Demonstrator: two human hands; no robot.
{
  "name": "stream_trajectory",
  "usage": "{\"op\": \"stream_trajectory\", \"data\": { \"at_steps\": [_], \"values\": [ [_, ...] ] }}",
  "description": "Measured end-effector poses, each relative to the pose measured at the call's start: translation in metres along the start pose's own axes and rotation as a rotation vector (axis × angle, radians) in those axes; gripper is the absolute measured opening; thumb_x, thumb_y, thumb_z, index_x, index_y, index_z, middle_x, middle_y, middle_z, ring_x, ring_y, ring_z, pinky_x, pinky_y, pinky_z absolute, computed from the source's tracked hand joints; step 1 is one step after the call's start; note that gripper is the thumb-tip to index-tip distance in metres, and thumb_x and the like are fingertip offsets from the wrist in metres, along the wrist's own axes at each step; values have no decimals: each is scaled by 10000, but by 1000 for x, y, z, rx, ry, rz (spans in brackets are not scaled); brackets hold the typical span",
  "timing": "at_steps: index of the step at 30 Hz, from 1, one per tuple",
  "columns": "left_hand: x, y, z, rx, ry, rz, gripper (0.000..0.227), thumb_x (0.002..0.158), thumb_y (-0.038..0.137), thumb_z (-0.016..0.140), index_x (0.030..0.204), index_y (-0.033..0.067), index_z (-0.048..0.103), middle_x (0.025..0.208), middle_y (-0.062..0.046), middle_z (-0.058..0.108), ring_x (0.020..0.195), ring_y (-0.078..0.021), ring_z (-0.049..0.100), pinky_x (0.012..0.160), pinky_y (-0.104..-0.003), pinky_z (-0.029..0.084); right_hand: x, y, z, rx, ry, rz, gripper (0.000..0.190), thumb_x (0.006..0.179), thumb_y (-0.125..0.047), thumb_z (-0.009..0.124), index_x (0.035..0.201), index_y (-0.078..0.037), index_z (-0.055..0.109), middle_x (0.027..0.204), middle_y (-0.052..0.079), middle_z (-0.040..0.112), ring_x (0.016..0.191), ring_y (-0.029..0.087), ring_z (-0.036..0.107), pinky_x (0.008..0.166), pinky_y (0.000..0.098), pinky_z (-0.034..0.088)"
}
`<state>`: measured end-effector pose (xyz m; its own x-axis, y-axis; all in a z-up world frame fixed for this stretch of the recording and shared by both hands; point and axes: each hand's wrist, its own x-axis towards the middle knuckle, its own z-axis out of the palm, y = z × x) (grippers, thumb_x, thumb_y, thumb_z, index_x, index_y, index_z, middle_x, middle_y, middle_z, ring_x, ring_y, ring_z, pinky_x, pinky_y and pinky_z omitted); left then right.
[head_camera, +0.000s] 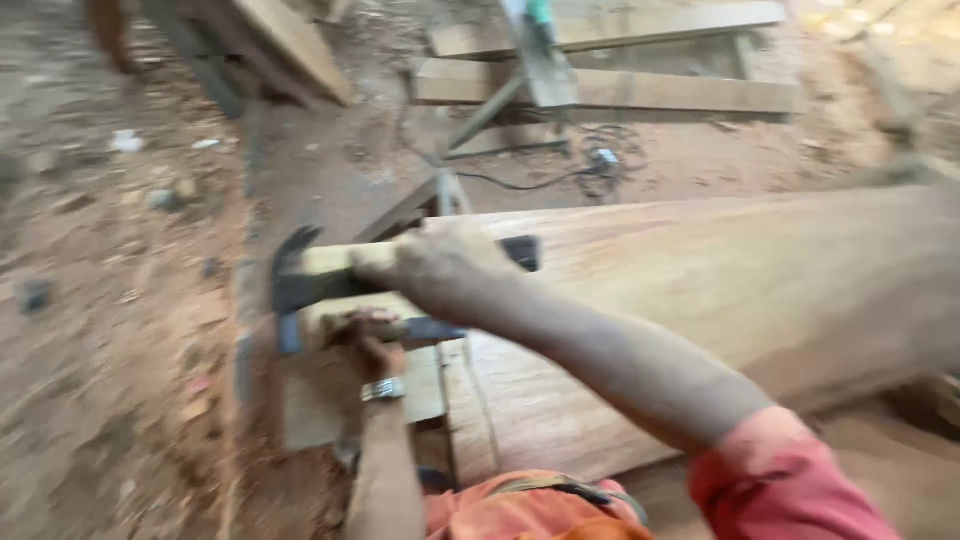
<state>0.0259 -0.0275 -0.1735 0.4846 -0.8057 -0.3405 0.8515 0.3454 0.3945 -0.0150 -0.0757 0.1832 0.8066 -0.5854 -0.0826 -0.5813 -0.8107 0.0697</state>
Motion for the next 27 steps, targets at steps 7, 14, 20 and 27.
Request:
{"op": "stream_trajectory", "data": {
  "at_steps": [7,14,20,27],
  "values": [
    [-31,-137,87,50,-236,-203,90,907,132,681,935,167,603,804,-5,631,716,-137,596,684,-338,532,-8,-19,45,110,128,-4,186,945,-271,543,1100,-234,638,722,13,679,596,215,715,480,420,521],
    [-68,-185,127,104,-334,-191,66,919,159,678,955,137,627,851,-30,656,775,-170,619,747,-357,534,-22,-14,41,153,174,2,334,919,-416,560,1166,-198,614,742,57,704,652,252,730,558,445,553],
    [-97,-205,143,179,-396,-158,86,930,182,675,972,112,648,892,-52,677,826,-199,638,801,-374,536,-22,-10,54,245,95,78,347,934,-453,545,1199,-238,608,820,73,721,713,273,765,555,494,571],
    [-55,-197,71,383,-389,12,135,942,208,671,992,83,672,939,-76,702,885,-232,661,864,-394,539,-25,-2,54,250,289,-89,523,747,-550,617,1130,-198,677,773,56,729,716,272,742,563,499,549]
  ]
}}
